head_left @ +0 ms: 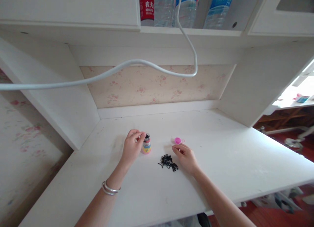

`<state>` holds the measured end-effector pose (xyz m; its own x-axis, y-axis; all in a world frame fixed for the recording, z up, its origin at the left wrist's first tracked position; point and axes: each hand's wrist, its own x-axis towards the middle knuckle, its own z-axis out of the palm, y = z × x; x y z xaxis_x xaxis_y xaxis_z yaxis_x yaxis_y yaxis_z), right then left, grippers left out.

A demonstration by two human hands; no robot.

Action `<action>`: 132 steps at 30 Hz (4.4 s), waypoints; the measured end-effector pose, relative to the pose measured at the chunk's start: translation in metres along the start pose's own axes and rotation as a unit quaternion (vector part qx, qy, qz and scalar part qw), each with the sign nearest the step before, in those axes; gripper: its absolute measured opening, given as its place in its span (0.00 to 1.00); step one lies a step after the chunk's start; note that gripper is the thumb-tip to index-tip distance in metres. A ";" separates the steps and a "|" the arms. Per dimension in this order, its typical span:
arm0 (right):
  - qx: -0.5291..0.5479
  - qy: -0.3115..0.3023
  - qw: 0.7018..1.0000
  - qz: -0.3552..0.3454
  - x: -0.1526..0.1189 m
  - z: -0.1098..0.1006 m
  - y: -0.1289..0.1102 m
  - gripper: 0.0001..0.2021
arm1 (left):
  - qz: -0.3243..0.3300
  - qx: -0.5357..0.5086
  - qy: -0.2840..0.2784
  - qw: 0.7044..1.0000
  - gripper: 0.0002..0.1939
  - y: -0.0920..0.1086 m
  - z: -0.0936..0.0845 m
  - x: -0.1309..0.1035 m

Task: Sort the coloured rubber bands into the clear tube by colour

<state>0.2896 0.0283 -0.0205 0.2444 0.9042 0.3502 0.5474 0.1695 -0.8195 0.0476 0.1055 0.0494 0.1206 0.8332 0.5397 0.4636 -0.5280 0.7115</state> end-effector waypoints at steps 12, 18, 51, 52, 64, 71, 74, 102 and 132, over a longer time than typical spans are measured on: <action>-0.075 -0.182 0.980 -0.036 -0.003 -0.008 -0.001 0.11 | -0.016 -0.017 -0.010 1.000 0.18 0.004 -0.017 -0.008; -0.097 -0.180 0.978 -0.033 -0.006 -0.005 0.001 0.10 | -0.026 -0.011 0.006 1.000 0.16 0.003 -0.022 -0.026; -0.111 -0.139 0.983 -0.053 -0.003 -0.004 0.009 0.12 | 0.085 0.144 -0.278 0.946 0.12 0.006 0.018 -0.079; -0.113 -0.142 0.982 -0.053 -0.003 -0.004 0.010 0.12 | 0.089 0.152 -0.284 0.942 0.12 0.007 0.019 -0.080; -0.177 -0.189 0.965 -0.046 -0.001 0.004 0.005 0.13 | 0.086 0.176 -0.309 0.931 0.10 0.008 0.025 -0.083; -0.140 -0.164 0.975 -0.046 -0.003 0.002 0.002 0.06 | 0.075 0.186 -0.310 0.929 0.09 0.009 0.024 -0.084; -0.109 -0.151 0.982 -0.037 -0.004 0.002 0.001 0.06 | 0.077 0.194 -0.315 0.926 0.10 0.009 0.025 -0.084; 0.204 -0.149 0.957 0.142 0.074 0.052 -0.118 0.11 | 0.088 0.204 -0.304 0.927 0.12 0.001 0.022 -0.088; 0.244 -0.123 0.950 0.151 0.067 0.032 -0.101 0.09 | 0.068 0.079 -0.186 0.977 0.11 0.011 0.003 -0.069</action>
<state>0.2251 0.0841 0.0705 0.1035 0.9946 -0.0012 0.0323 -0.0045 -0.9995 0.0468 0.0429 0.0191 0.4877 0.7747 0.4025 0.5466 -0.6304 0.5512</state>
